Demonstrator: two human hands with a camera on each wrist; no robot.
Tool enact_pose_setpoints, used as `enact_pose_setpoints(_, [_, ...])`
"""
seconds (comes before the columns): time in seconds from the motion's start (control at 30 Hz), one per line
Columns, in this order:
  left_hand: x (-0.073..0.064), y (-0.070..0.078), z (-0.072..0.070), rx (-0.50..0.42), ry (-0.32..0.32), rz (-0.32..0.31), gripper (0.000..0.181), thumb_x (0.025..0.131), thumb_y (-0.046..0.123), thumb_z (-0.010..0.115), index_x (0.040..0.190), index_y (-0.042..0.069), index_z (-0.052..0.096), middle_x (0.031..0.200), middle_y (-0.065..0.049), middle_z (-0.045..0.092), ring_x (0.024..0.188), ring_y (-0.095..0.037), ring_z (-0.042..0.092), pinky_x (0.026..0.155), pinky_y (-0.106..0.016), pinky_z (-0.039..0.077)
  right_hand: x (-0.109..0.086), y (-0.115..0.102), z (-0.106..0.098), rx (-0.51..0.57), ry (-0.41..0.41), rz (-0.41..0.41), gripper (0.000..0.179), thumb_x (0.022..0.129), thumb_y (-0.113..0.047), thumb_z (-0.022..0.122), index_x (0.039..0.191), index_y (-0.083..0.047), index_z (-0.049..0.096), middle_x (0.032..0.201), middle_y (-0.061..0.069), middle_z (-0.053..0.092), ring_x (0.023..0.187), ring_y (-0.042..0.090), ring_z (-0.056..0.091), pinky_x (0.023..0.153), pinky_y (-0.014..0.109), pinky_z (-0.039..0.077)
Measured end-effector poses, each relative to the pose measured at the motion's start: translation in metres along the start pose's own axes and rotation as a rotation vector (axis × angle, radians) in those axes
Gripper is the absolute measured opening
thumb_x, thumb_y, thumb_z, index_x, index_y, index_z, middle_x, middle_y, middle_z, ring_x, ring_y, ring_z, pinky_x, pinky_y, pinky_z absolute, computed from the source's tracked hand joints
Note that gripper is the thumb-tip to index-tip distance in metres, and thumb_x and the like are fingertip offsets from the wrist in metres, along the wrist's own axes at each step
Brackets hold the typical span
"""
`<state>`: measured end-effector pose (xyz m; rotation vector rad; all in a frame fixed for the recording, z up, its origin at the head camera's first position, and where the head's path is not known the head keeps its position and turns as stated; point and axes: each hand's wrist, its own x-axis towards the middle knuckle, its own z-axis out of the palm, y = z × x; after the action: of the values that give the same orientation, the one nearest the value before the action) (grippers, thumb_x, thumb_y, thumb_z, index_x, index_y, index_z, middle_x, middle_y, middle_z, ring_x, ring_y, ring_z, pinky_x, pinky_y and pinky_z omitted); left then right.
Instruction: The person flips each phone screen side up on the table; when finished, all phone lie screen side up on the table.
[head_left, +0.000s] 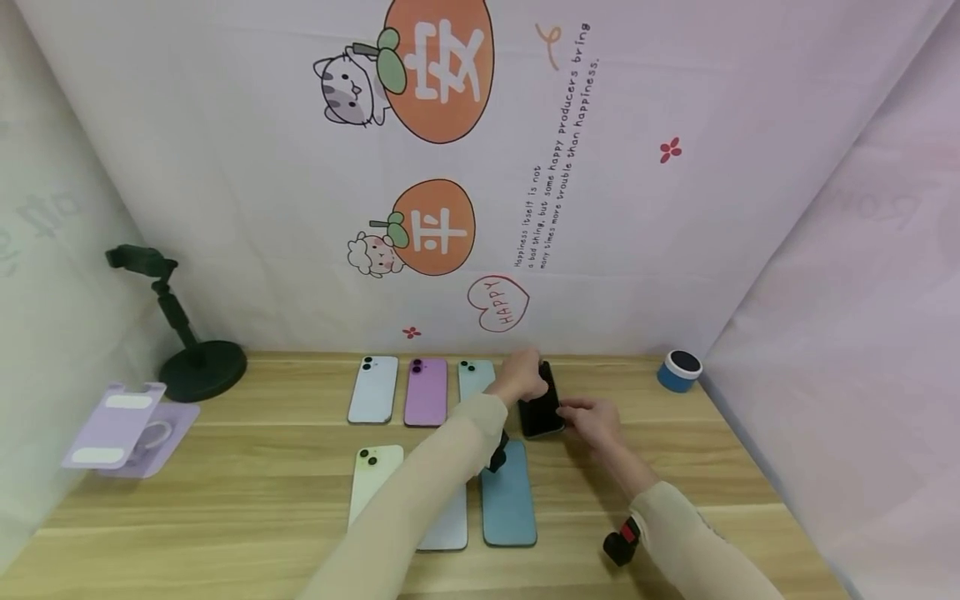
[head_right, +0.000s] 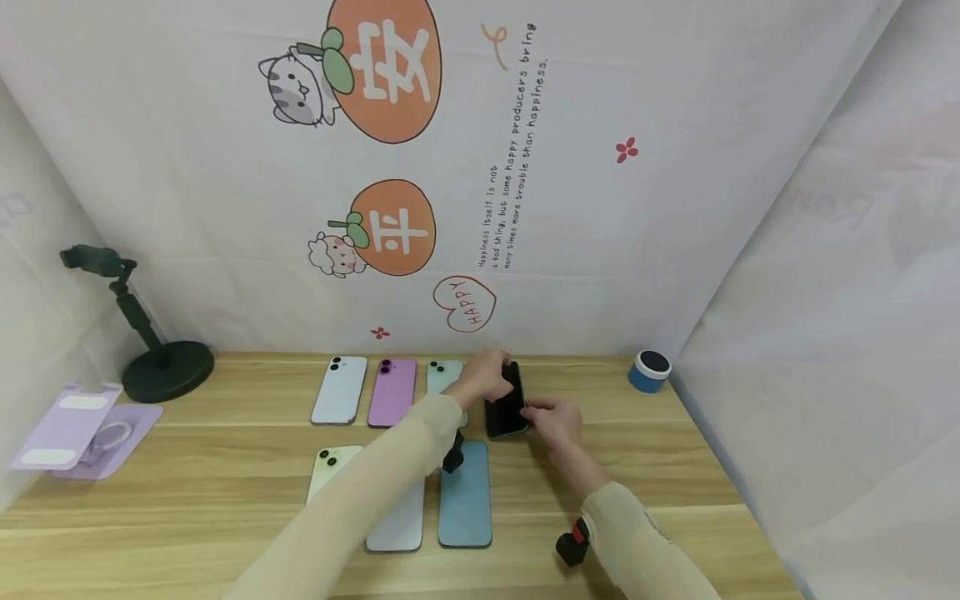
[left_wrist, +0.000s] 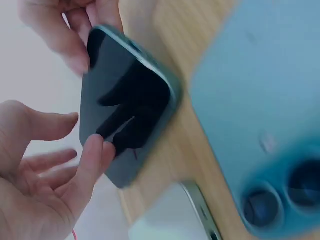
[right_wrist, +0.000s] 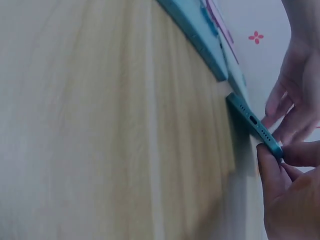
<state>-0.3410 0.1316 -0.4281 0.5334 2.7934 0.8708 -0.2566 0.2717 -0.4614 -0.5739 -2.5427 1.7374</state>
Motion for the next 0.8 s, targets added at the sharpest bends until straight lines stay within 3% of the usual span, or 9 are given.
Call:
enact_pose_setpoints(0.1, [0.002,-0.013,0.000,0.096,-0.037,0.076,0.046,0.092,0.010,0.069,0.138,0.009,0.064,0.139,-0.006,0.066,0.113,-0.021,0.063,0.095,-0.034,0.057,0.003,0.005,-0.002,-0.014,0.001,-0.014,0.033,0.096,-0.006,0.068,0.125,0.009,0.070,0.130,0.033,0.067,0.088,0.015,0.075,0.071,0.023,0.062])
enact_pose_setpoints(0.23, [-0.003,-0.027,-0.001,0.217,-0.125,0.116,0.052,0.091,0.020,0.078,0.141,0.018,0.065,0.149,-0.002,0.063,0.137,-0.026,0.055,0.123,-0.050,0.038,0.007,0.009,-0.003,-0.054,-0.017,-0.045,0.035,0.094,0.000,0.067,0.128,0.009,0.068,0.129,0.034,0.068,0.084,0.014,0.074,0.067,0.022,0.061])
enact_pose_setpoints(0.33, [-0.011,-0.031,-0.005,0.327,-0.196,0.123,0.061,0.088,0.032,0.083,0.145,0.028,0.062,0.154,0.003,0.059,0.148,-0.028,0.044,0.128,-0.061,0.021,0.008,0.010,-0.002,-0.149,-0.026,-0.083,0.038,0.091,0.002,0.066,0.130,0.006,0.069,0.133,0.033,0.066,0.080,0.012,0.071,0.062,0.020,0.057])
enact_pose_setpoints(0.47, [-0.015,-0.033,-0.007,0.431,-0.242,0.137,0.075,0.086,0.048,0.082,0.153,0.038,0.051,0.158,0.004,0.054,0.149,-0.028,0.039,0.128,-0.061,0.019,0.005,0.009,-0.004,-0.313,-0.057,-0.180,0.043,0.088,0.000,0.072,0.131,0.002,0.070,0.133,0.035,0.065,0.078,0.019,0.072,0.059,0.025,0.054])
enact_pose_setpoints(0.6, [-0.016,-0.037,-0.005,0.434,-0.250,0.145,0.083,0.083,0.062,0.080,0.156,0.040,0.046,0.160,0.004,0.053,0.156,-0.032,0.031,0.130,-0.064,0.012,0.000,0.010,-0.005,-0.483,-0.156,-0.355,0.053,0.084,-0.004,0.082,0.134,0.008,0.065,0.136,0.036,0.063,0.104,0.039,0.075,0.081,0.043,0.064])
enact_pose_setpoints(0.7, [-0.016,-0.041,-0.003,0.415,-0.240,0.160,0.085,0.082,0.065,0.079,0.156,0.038,0.046,0.161,0.004,0.052,0.161,-0.036,0.023,0.130,-0.067,0.006,-0.003,0.011,-0.005,-0.604,-0.195,-0.465,0.061,0.083,-0.010,0.085,0.135,0.011,0.062,0.144,0.036,0.057,0.126,0.050,0.063,0.102,0.056,0.056])
enact_pose_setpoints(0.8, [-0.017,-0.043,0.000,0.416,-0.218,0.171,0.085,0.080,0.067,0.079,0.155,0.038,0.048,0.161,0.005,0.051,0.163,-0.038,0.018,0.130,-0.068,0.005,-0.006,0.013,-0.004,-0.675,-0.201,-0.485,0.061,0.085,-0.013,0.084,0.137,0.009,0.061,0.147,0.037,0.053,0.132,0.053,0.056,0.107,0.060,0.052])
